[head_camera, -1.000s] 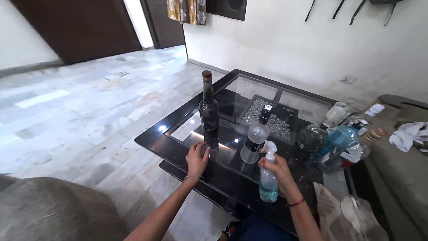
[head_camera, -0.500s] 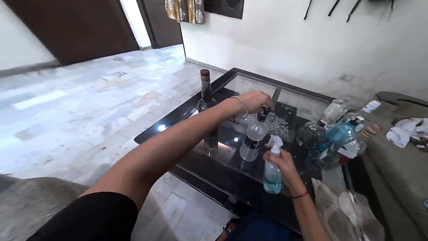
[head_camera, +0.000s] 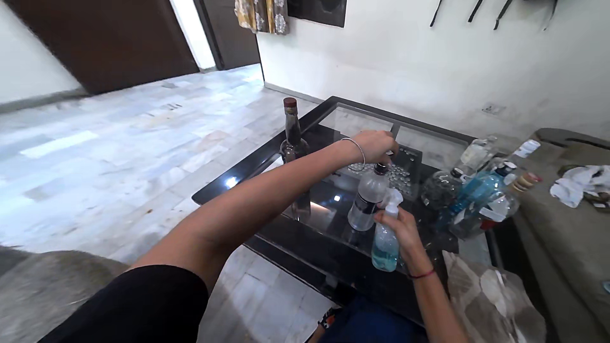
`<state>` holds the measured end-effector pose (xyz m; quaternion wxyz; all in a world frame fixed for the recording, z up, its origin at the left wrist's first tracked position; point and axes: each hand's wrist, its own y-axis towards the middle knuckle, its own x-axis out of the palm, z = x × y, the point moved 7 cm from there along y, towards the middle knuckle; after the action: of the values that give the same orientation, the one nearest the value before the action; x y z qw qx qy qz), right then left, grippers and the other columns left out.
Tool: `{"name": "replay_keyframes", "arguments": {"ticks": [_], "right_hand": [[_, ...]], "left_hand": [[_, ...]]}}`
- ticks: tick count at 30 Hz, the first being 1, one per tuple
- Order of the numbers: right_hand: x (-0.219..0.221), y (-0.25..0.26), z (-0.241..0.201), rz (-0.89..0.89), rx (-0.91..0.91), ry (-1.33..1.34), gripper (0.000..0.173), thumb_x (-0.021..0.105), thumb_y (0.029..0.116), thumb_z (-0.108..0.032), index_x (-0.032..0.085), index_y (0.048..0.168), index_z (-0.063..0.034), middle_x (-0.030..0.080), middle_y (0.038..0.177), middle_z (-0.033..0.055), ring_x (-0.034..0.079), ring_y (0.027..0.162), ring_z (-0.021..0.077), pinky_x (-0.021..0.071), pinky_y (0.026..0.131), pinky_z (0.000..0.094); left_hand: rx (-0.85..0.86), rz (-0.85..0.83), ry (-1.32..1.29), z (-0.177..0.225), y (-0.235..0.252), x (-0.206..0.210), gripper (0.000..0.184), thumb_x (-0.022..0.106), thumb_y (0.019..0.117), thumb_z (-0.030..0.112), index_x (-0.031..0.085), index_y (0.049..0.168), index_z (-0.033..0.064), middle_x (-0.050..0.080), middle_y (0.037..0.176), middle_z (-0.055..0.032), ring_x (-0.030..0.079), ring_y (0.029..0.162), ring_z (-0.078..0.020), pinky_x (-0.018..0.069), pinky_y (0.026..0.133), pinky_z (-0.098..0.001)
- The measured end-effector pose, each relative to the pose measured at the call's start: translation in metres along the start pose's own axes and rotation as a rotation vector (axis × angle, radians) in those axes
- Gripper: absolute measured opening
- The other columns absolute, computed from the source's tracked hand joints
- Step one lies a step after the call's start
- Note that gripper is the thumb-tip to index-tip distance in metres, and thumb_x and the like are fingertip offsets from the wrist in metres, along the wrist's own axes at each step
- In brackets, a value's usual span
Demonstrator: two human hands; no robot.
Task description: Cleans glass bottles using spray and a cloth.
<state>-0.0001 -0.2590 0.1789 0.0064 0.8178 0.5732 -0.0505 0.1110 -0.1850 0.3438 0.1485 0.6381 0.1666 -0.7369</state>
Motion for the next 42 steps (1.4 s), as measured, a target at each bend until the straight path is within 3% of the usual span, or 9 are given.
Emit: {"name": "replay_keyframes", "arguments": {"ticks": [5, 12, 17, 25, 29, 36, 39, 42], "right_hand": [[0.001, -0.003, 0.003, -0.037, 0.002, 0.018, 0.031, 0.068, 0.0845, -0.004, 0.065, 0.115, 0.0016, 0.070, 0.086, 0.0067, 0.068, 0.075, 0.0116, 0.0567, 0.071, 0.0279], [0.007, -0.007, 0.004, -0.009, -0.004, -0.027, 0.022, 0.068, 0.0830, -0.003, 0.069, 0.105, 0.0007, 0.069, 0.082, 0.0068, 0.066, 0.073, 0.0124, 0.0552, 0.069, 0.0297], [0.019, -0.009, 0.006, -0.067, 0.012, -0.051, 0.036, 0.068, 0.0843, -0.005, 0.065, 0.120, 0.0010, 0.069, 0.088, 0.0068, 0.067, 0.079, 0.0112, 0.0555, 0.074, 0.0286], [0.011, -0.012, 0.025, -0.016, 0.027, -0.082, 0.022, 0.069, 0.0823, -0.004, 0.068, 0.104, 0.0017, 0.068, 0.083, 0.0063, 0.066, 0.074, 0.0110, 0.0549, 0.070, 0.0279], [-0.006, -0.010, 0.029, 0.024, 0.059, -0.063, 0.032, 0.068, 0.0845, -0.003, 0.064, 0.116, 0.0046, 0.069, 0.088, 0.0094, 0.067, 0.078, 0.0137, 0.0557, 0.074, 0.0307], [-0.026, -0.012, 0.050, 0.081, 0.102, -0.090, 0.026, 0.067, 0.0851, -0.003, 0.068, 0.110, 0.0029, 0.069, 0.087, 0.0104, 0.066, 0.074, 0.0158, 0.0555, 0.069, 0.0326], [-0.018, -0.019, 0.060, 0.002, 0.143, -0.057, 0.033, 0.067, 0.0859, -0.004, 0.063, 0.118, 0.0046, 0.069, 0.088, 0.0092, 0.066, 0.076, 0.0132, 0.0552, 0.071, 0.0293], [-0.005, -0.024, 0.066, -0.075, 0.165, -0.089, 0.031, 0.067, 0.0835, -0.005, 0.064, 0.113, 0.0040, 0.068, 0.085, 0.0063, 0.066, 0.075, 0.0100, 0.0550, 0.072, 0.0272]], "left_hand": [[-0.012, 0.024, 0.009, 0.001, 0.002, -0.001, 0.037, 0.064, 0.1026, 0.026, 0.066, 0.128, -0.0010, 0.062, 0.126, -0.0258, 0.063, 0.114, -0.0412, 0.0484, 0.096, -0.0572], [-0.019, 0.025, 0.058, 0.003, 0.009, -0.001, 0.041, 0.063, 0.1029, 0.032, 0.067, 0.124, -0.0029, 0.063, 0.125, -0.0250, 0.063, 0.114, -0.0409, 0.0490, 0.094, -0.0574], [-0.022, 0.027, 0.091, 0.005, 0.013, -0.002, 0.043, 0.063, 0.1030, 0.034, 0.067, 0.120, -0.0051, 0.065, 0.122, -0.0261, 0.063, 0.113, -0.0424, 0.0492, 0.092, -0.0589], [-0.056, 0.022, 0.089, 0.004, 0.015, -0.001, 0.046, 0.061, 0.1033, 0.037, 0.067, 0.115, -0.0068, 0.065, 0.120, -0.0263, 0.064, 0.112, -0.0419, 0.0493, 0.091, -0.0585], [-0.068, 0.024, 0.098, 0.005, 0.016, -0.002, 0.046, 0.061, 0.1033, 0.038, 0.067, 0.114, -0.0072, 0.065, 0.119, -0.0264, 0.064, 0.111, -0.0422, 0.0494, 0.091, -0.0588], [-0.094, 0.044, 0.100, 0.006, 0.018, -0.001, 0.048, 0.060, 0.1036, 0.039, 0.067, 0.111, -0.0079, 0.065, 0.115, -0.0267, 0.064, 0.109, -0.0421, 0.0497, 0.089, -0.0579], [-0.119, 0.058, 0.097, 0.007, 0.018, -0.001, 0.050, 0.059, 0.1038, 0.041, 0.066, 0.111, -0.0089, 0.066, 0.114, -0.0276, 0.064, 0.109, -0.0428, 0.0497, 0.089, -0.0580], [-0.142, 0.061, 0.100, 0.009, 0.018, -0.002, 0.051, 0.059, 0.1040, 0.041, 0.066, 0.111, -0.0091, 0.066, 0.113, -0.0280, 0.064, 0.110, -0.0432, 0.0495, 0.090, -0.0583]]}}
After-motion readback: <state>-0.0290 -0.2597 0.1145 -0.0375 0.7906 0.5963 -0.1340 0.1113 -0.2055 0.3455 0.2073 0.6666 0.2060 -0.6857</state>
